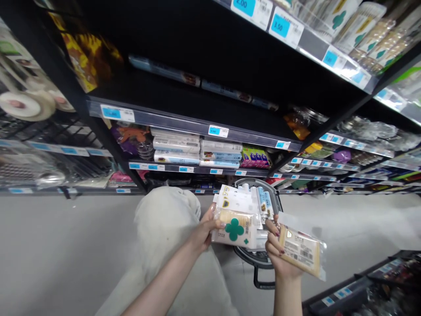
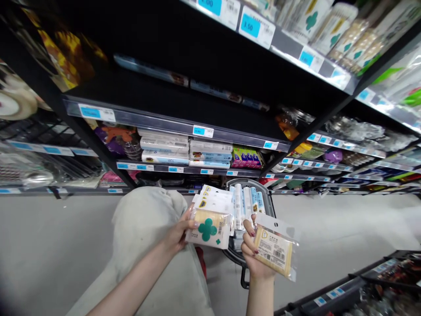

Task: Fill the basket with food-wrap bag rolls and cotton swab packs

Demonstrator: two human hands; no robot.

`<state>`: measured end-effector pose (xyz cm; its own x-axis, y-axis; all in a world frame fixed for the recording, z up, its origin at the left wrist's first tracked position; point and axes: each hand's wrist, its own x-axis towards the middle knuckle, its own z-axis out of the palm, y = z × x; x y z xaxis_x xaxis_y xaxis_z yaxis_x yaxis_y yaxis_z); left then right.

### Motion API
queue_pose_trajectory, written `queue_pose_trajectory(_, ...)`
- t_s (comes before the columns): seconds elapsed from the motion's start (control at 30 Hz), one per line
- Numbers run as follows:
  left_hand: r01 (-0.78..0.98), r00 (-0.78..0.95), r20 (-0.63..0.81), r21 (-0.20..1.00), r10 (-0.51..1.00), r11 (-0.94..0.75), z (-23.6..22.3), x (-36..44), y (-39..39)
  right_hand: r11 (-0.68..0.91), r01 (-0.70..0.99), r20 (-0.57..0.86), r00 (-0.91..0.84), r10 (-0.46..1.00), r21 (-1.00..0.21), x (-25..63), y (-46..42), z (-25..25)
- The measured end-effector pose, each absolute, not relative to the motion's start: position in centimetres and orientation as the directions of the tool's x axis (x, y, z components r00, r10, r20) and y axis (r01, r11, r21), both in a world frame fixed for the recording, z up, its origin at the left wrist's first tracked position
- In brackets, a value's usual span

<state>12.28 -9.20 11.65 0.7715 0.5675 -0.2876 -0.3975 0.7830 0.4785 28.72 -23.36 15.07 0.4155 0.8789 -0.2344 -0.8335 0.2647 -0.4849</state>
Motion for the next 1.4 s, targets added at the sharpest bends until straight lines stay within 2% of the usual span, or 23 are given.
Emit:
queue_pose_trajectory(0.17, -0.387, 0.760, -0.320, 0.477, 0.566, 0.789, 11.5, 12.2, -9.2, 0.260, -0.904, -0.120, 0.316, 0.941, -0.338, 28.1, -23.1, 14.6)
queue_pose_trajectory(0.27, -0.396, 0.762, -0.301, 0.485, 0.574, 0.780, 11.2, 12.3, -9.2, 0.239, -0.916, -0.134, 0.294, 0.946, -0.323, 27.5, -22.7, 14.9)
queue_pose_trajectory(0.53, -0.405, 0.762, -0.291, 0.485, 0.579, 0.775, 11.3, 12.3, -9.2, 0.264, -0.852, -0.373, 0.449, 0.812, -0.452, 27.0, -22.0, 15.1)
queue_pose_trajectory(0.63, -0.409, 0.757, -0.292, 0.486, 0.585, 0.773, 11.6, 12.3, -9.2, 0.209, -0.813, -0.467, 0.499, 0.730, -0.544, 27.7, -21.8, 13.8)
queue_pose_trajectory(0.77, -0.406, 0.744, -0.312, 0.493, 0.592, 0.770, 11.9, 12.3, -9.2, 0.181, -0.664, -0.431, 0.644, 0.633, -0.726, 28.9, -21.9, 10.9)
queue_pose_trajectory(0.87, -0.403, 0.741, -0.319, 0.494, 0.591, 0.771, 12.0, 12.2, -9.2, 0.220, -0.584, -0.394, 0.735, 0.553, -0.781, 29.5, -21.8, 8.9)
queue_pose_trajectory(1.03, -0.395, 0.733, -0.340, 0.492, 0.589, 0.776, 12.0, 12.2, -9.2, 0.255, -0.552, -0.384, 0.780, 0.494, -0.794, 30.3, -21.8, 7.3)
queue_pose_trajectory(1.2, -0.387, 0.734, -0.339, 0.503, 0.589, 0.772, 11.9, 12.2, -9.1, 0.208, -0.645, -0.492, 0.719, 0.490, -0.735, 31.8, -23.6, 7.7)
queue_pose_trajectory(1.4, -0.390, 0.729, -0.349, 0.495, 0.588, 0.777, 11.8, 12.3, -9.2, 0.194, -0.649, -0.406, 0.651, 0.641, -0.735, 33.0, -25.3, 9.4)
